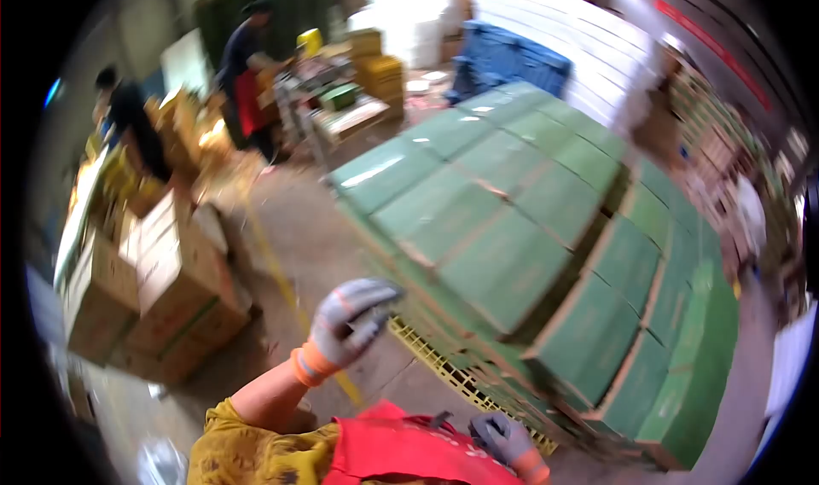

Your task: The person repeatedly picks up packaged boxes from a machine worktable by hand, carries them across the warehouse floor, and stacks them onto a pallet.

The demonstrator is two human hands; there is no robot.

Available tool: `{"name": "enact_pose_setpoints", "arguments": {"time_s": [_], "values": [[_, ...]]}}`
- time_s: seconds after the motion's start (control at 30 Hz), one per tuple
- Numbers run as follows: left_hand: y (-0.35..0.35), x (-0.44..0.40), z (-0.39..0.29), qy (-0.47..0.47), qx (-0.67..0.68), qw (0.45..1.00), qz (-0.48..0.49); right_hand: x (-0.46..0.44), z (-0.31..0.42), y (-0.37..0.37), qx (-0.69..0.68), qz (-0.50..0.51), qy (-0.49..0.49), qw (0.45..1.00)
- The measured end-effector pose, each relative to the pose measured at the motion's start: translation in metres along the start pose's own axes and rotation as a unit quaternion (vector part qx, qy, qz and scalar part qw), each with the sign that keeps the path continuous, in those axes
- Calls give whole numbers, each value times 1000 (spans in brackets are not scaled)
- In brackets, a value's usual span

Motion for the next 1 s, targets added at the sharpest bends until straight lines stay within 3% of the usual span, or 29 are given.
{"name": "enact_pose_setpoints", "arguments": {"time_s": [0.07,0.13,0.2,0.23,0.27,0.3,0.37,0.4,0.43,0.5,0.53,0.57,0.67,0.77,0.87,0.97,1.0], "values": [[77,46,98,179,25,974,-138,-47,81,-66,7,112,34,993],[124,87,195,331,100,909,-233,-82,178,-133,45,201,75,976],[130,118,305,378,197,860,-282,-121,246,-188,107,263,87,955],[125,125,360,398,244,835,-292,-137,284,-210,113,276,88,950],[119,118,403,409,242,837,-270,-164,305,-224,69,291,49,953],[110,106,449,419,240,840,-247,-197,333,-239,106,309,72,942],[81,80,553,410,170,871,-210,-275,389,-260,139,287,98,943],[86,70,585,412,115,884,-190,-327,410,-265,49,307,65,948],[91,56,618,410,57,894,-170,-385,445,-266,33,257,81,963],[82,87,744,471,136,856,-166,-514,496,-264,-39,178,98,978],[84,118,799,520,166,822,-158,-594,508,-257,-60,114,84,988],[110,138,824,523,86,841,-110,-678,508,-249,-111,75,83,988],[156,190,875,634,112,761,-86,-842,521,-270,-166,-40,-23,985],[160,253,944,696,101,703,-106,-999,502,-282,-236,-153,21,960],[162,230,995,792,181,580,-64,-1136,451,-282,-387,-144,1,911],[135,122,1081,748,243,617,-30,-1191,474,-293,-569,-17,9,822],[119,66,1099,711,240,661,-19,-1204,479,-297,-577,32,39,815]]}}
Point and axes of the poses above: each hand's wrist, its own x-axis away from the middle knuckle, its own y-axis out of the back of the hand, z = x × y, the point moved 6 cm from there along -x, towards the middle knuckle, and after that the axes turned 12 degrees about -x, right-handed, at the moved point
